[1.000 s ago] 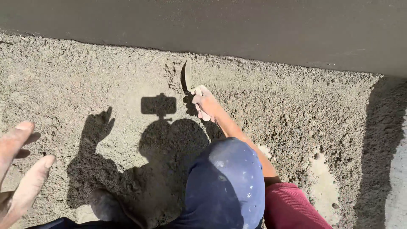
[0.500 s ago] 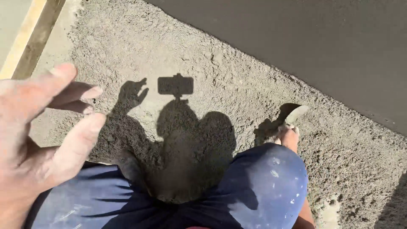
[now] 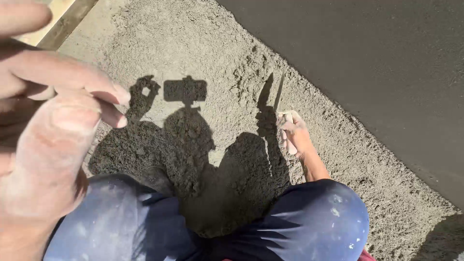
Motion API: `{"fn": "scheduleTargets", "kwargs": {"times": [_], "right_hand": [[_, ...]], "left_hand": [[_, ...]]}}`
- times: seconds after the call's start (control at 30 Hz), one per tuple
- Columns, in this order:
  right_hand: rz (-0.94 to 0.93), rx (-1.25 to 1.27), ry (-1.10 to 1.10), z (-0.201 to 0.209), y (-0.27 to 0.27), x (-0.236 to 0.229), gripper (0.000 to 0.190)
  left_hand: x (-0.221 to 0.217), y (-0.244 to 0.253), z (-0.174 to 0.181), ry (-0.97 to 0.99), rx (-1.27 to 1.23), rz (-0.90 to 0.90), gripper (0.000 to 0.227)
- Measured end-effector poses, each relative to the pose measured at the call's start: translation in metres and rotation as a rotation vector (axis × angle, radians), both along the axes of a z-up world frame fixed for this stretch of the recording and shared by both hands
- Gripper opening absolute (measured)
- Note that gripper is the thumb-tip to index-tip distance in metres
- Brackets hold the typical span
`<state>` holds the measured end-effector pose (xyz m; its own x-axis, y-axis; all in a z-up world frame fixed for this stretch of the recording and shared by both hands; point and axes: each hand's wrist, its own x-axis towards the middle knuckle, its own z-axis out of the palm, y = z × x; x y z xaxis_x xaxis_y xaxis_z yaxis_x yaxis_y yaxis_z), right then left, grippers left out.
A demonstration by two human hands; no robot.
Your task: Use a trowel and a wooden screed to smooth and level fresh concrete against a wall.
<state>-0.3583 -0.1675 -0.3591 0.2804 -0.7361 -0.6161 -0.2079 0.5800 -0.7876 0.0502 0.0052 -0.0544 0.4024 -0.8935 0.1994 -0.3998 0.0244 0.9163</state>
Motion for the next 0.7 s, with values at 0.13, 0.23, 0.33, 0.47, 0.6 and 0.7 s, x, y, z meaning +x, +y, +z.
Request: {"fn": "scheduleTargets", "kwargs": {"times": [0.13, 0.23, 0.33, 0.47, 0.6, 0.7], "right_hand": [[-0.38, 0.009, 0.222, 0.018, 0.019, -0.062, 0.03], [-0.621, 0.055, 0.375, -0.041, 0.025, -0.109, 0.011], [-0.652, 0.041, 0.215, -0.094, 0.015, -0.095, 0.019], [-0.6, 0.021, 0.225, -0.05, -0.006, 0.07, 0.012], [-0.262, 0.007, 0.153, -0.046, -0.014, 0.163, 0.026], [-0.234, -0.004, 0.194, -0.036, -0.02, 0.205, 0.032]], "left_hand": [[0.047, 0.016, -0.141, -0.282, -0.025, 0.121, 0.026], [0.027, 0.071, -0.309, -0.418, 0.321, -0.143, 0.034], [-0.032, 0.105, -0.336, -0.397, 0.068, -0.414, 0.033], [-0.046, 0.125, -0.354, -0.366, 0.026, -0.517, 0.033], [-0.047, 0.135, -0.379, -0.372, 0.127, -0.557, 0.037], [-0.048, 0.135, -0.382, -0.352, 0.131, -0.533, 0.04]]}}
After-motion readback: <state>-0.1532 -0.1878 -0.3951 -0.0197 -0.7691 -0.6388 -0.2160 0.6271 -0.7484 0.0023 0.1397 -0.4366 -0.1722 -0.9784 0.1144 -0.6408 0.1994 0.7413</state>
